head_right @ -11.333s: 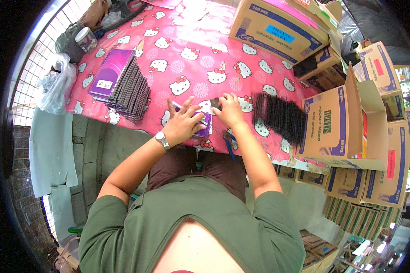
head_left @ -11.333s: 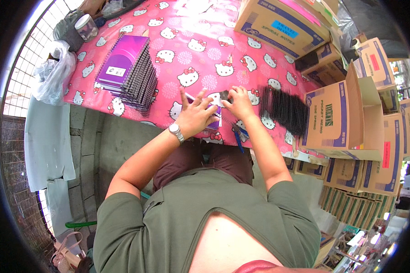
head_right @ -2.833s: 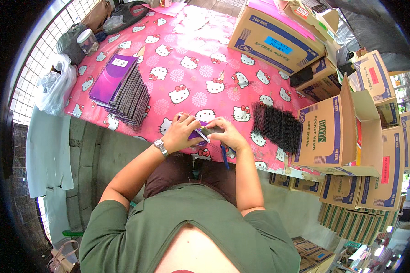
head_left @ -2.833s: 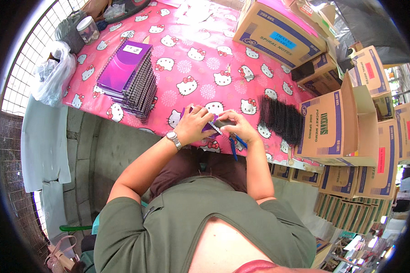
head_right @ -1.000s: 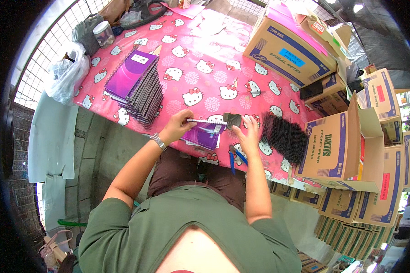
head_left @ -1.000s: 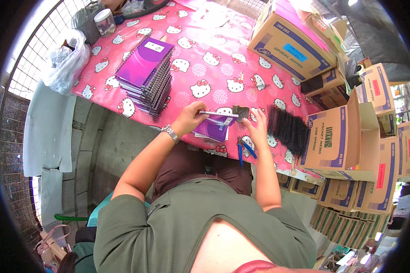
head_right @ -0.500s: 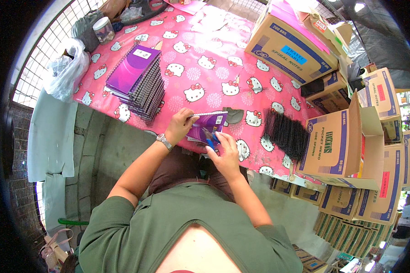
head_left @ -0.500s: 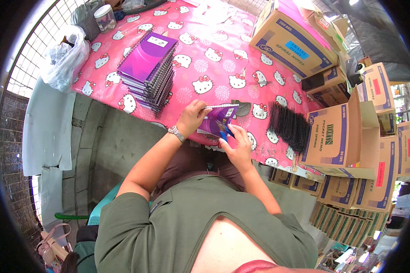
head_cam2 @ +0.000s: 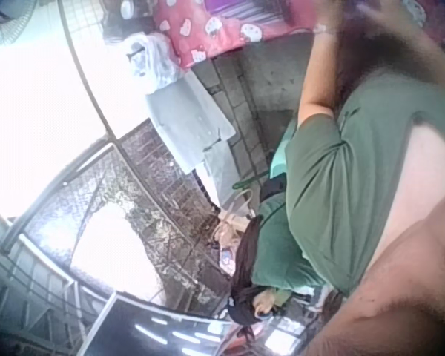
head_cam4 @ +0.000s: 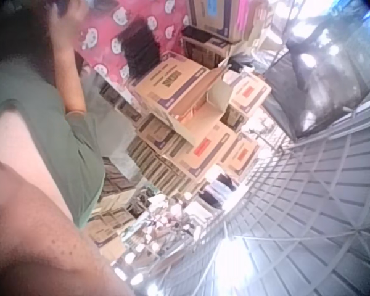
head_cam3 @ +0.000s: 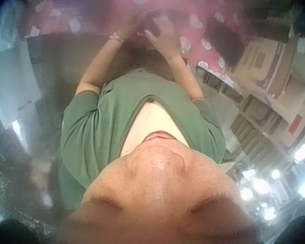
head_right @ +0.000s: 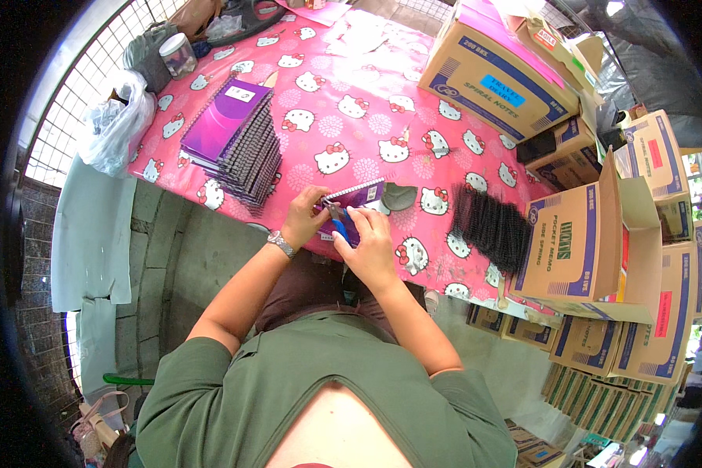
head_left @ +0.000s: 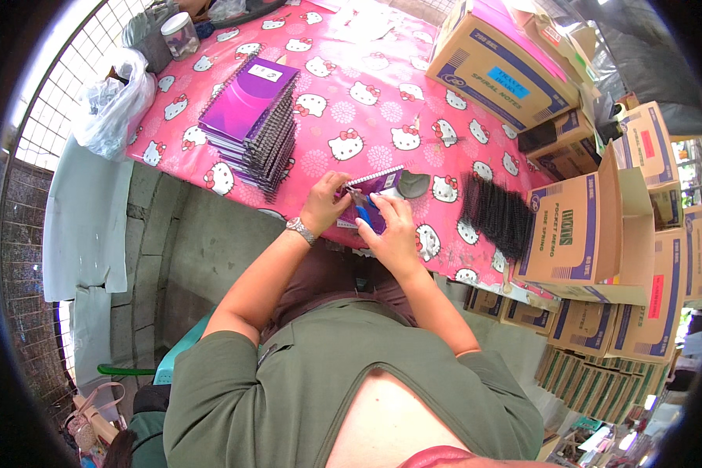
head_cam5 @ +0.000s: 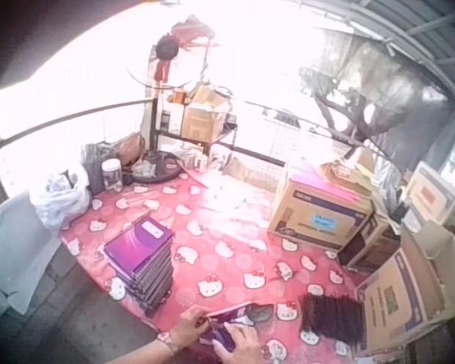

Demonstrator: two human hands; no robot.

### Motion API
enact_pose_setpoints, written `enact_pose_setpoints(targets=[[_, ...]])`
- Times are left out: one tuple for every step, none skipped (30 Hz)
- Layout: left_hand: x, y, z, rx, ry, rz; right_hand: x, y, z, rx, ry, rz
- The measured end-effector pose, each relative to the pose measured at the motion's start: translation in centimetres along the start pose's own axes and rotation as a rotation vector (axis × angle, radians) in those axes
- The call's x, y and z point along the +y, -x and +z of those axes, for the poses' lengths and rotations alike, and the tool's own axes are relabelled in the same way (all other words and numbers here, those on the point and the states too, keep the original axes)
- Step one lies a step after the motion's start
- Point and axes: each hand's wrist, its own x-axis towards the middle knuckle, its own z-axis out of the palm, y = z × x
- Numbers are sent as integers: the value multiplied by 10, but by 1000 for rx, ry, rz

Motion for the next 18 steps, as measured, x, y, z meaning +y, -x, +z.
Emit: enact_pose_setpoints(targets=[[4,0,1,67,37,51,1,-1,0,-3,22,-15],[5,1,1,50,46,11,1,-2,1,-6,45,-29],[4,2,1,34,54,-28,0,-3,1,-2,77,-45],[3,3,0,19,62,-68,-1,-5,2,2,108,-60],[2,5,0,14,64,-81,-2,-5,3,7,140,-76],[1,5,1,9,67,-93,-2,-4,3,-39,127,-27],[0,6,1,4,70,-105,-1,-1,5,-84,114,21],[0,7,1,9,51,-70,-1,1,5,-130,100,68],[1,10,1,17,31,-35,2,2,2,-239,-326,367],[4,8,-4,26,9,5,7,-1,-5,-342,-756,658],[9,7,-7,54,-37,87,11,-3,-11,-444,-1191,943],[26,0,-14,77,-86,173,13,-1,-14,-367,-1131,821],[45,-9,-23,104,-135,257,13,6,-17,-294,-1067,698],[66,-21,-36,103,-226,363,15,16,-21,-223,-1001,579],[93,-36,-51,133,-266,425,21,25,-26,-150,-934,467],[121,-55,-71,163,-304,490,42,36,-28,-129,-746,429],[146,-72,-92,202,-345,577,67,45,-32,-104,-554,395],[168,-87,-117,229,-409,637,73,44,-45,-163,-159,419]])
